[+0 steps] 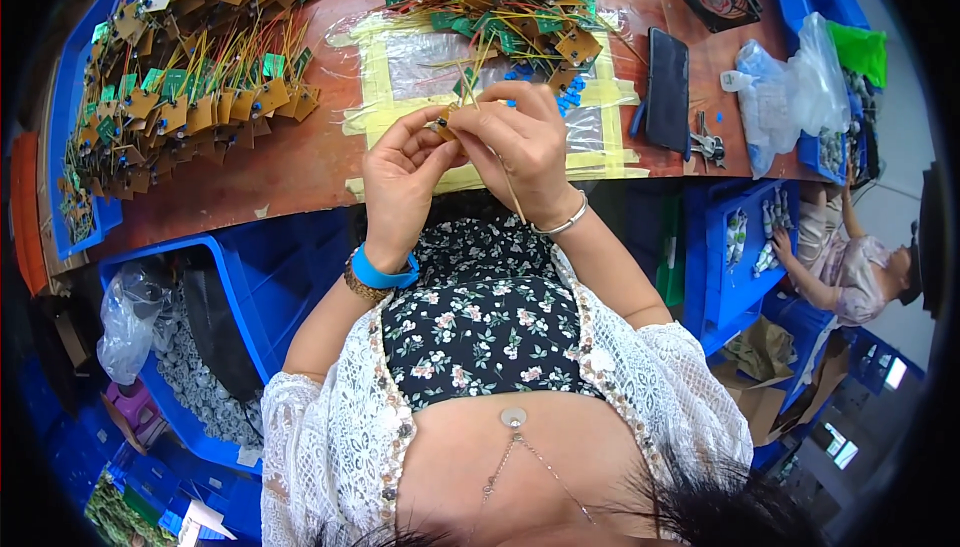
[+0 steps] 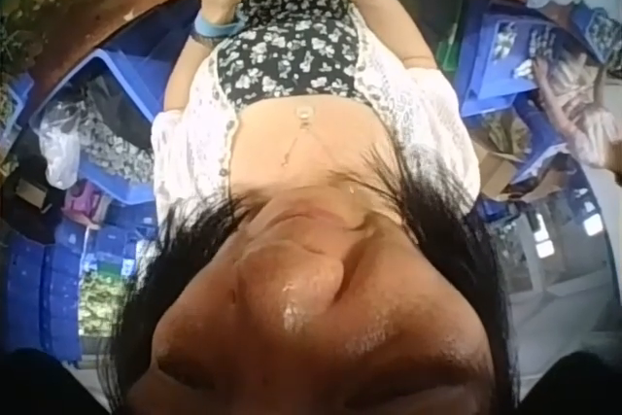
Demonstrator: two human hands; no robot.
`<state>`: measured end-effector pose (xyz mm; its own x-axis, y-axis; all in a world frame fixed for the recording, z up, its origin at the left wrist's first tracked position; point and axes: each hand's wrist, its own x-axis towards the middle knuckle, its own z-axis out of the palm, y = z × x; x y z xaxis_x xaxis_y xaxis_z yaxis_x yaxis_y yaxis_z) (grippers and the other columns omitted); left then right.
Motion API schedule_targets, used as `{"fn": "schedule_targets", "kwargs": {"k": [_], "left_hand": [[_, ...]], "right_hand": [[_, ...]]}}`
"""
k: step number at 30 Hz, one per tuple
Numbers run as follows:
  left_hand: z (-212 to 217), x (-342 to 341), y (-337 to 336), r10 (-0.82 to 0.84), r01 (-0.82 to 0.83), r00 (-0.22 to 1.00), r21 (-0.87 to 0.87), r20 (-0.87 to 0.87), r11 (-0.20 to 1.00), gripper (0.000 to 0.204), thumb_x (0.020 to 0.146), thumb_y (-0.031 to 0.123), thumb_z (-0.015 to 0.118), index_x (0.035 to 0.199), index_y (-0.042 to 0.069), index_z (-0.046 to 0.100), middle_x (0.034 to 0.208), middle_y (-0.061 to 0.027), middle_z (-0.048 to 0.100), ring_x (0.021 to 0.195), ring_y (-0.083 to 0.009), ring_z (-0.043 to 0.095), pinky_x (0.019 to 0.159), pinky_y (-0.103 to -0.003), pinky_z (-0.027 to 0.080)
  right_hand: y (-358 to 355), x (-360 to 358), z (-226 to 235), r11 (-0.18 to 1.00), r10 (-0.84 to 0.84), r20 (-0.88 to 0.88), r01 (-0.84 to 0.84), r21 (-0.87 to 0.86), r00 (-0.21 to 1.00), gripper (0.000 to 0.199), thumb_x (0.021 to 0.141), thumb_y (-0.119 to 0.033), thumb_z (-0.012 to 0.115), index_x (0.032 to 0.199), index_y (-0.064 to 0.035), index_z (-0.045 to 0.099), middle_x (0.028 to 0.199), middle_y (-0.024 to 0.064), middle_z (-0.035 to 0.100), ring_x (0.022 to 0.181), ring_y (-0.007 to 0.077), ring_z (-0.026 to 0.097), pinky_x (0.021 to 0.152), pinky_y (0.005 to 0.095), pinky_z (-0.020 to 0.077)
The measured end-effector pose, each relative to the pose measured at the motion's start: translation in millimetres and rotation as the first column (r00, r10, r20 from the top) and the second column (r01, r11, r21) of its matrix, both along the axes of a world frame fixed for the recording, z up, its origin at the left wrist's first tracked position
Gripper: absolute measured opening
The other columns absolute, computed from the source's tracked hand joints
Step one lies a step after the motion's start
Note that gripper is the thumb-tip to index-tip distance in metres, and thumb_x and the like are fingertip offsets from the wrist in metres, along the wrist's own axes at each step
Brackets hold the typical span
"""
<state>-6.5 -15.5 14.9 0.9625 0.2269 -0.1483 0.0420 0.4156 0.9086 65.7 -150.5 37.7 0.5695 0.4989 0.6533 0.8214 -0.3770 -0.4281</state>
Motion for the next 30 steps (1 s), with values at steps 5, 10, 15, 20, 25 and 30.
{"fn": "schedule_targets", "kwargs": {"k": [5, 10, 15, 20, 25, 30], "left_hand": [[-1.6, -2.3, 1.8, -0.033, 0.032, 0.999, -0.042, -0.041, 0.999, 0.033, 0.091, -0.005, 0.058, 0.124, -0.007, 0.054, 0.098, -0.0101, 0.067, 0.088, -0.0145, 0.066, 0.081, -0.026, 0.057], [-1.4, -1.8, 0.7, -0.028, 0.025, 0.999, -0.056, -0.046, 0.998, 0.035, 0.091, -0.005, 0.059, 0.125, -0.008, 0.054, 0.098, -0.0102, 0.067, 0.087, -0.0142, 0.066, 0.08, -0.026, 0.057], [0.7, -1.6, 0.7, -0.061, 0.06, 0.997, -0.03, -0.05, 0.998, 0.035, 0.09, -0.004, 0.06, 0.124, -0.008, 0.054, 0.1, -0.0109, 0.067, 0.089, -0.0152, 0.066, 0.082, -0.028, 0.057], [2.6, -1.3, 1.0, -0.073, 0.072, 0.996, -0.034, -0.041, 0.997, 0.035, 0.09, -0.004, 0.061, 0.124, -0.009, 0.055, 0.1, -0.0113, 0.067, 0.088, -0.0154, 0.067, 0.081, -0.027, 0.057], [3.2, -2.2, 0.5, -0.038, 0.036, 0.998, -0.024, -0.059, 0.999, 0.029, 0.094, 0.002, 0.058, 0.121, -0.008, 0.057, 0.1, -0.0123, 0.068, 0.086, -0.0156, 0.068, 0.078, -0.027, 0.057], [-2.6, -0.4, 0.3, 0.025, -0.029, 0.997, -0.067, -0.067, 0.997, 0.021, 0.096, 0.008, 0.057, 0.111, -0.005, 0.064, 0.095, -0.0109, 0.07, 0.08, -0.0151, 0.069, 0.07, -0.026, 0.058]], "right_hand": [[-0.9, -2.6, 0.5, 0.999, -0.018, 0.019, 0.019, -0.051, 1.0, 0.017, 0.072, -0.004, 0.075, 0.087, -0.0085, 0.069, 0.078, 0.0031, 0.068, 0.082, 0.0226, 0.064, 0.07, 0.0337, 0.0429], [-3.8, -2.1, -3.7, 1.0, -0.001, -0.047, 0.002, 0.007, 0.999, 0.016, 0.072, -0.003, 0.075, 0.087, -0.0085, 0.069, 0.08, 0.0039, 0.069, 0.082, 0.0216, 0.065, 0.07, 0.0333, 0.0434], [-3.1, -2.0, -5.5, 0.999, -0.002, -0.059, 0.004, 0.035, 0.998, 0.016, 0.071, -0.002, 0.075, 0.086, -0.0083, 0.069, 0.081, 0.0042, 0.069, 0.081, 0.0214, 0.065, 0.07, 0.033, 0.0439], [-1.6, -2.0, -5.0, 0.999, -0.007, -0.076, 0.01, 0.049, 0.997, 0.016, 0.07, -0.002, 0.076, 0.084, -0.0079, 0.069, 0.081, 0.0041, 0.069, 0.081, 0.0214, 0.065, 0.069, 0.033, 0.0443], [-0.4, -2.1, -5.3, 0.998, 0.01, -0.083, -0.005, 0.066, 0.997, 0.017, 0.069, -0.001, 0.076, 0.084, -0.0075, 0.069, 0.08, 0.0048, 0.069, 0.08, 0.0222, 0.065, 0.069, 0.0334, 0.0447], [3.8, -6.1, 0.2, 0.997, 0.033, -0.081, -0.028, 0.066, 0.996, 0.018, 0.069, 0.001, 0.076, 0.084, -0.0068, 0.069, 0.078, 0.0055, 0.068, 0.079, 0.023, 0.064, 0.068, 0.0342, 0.0447]]}}
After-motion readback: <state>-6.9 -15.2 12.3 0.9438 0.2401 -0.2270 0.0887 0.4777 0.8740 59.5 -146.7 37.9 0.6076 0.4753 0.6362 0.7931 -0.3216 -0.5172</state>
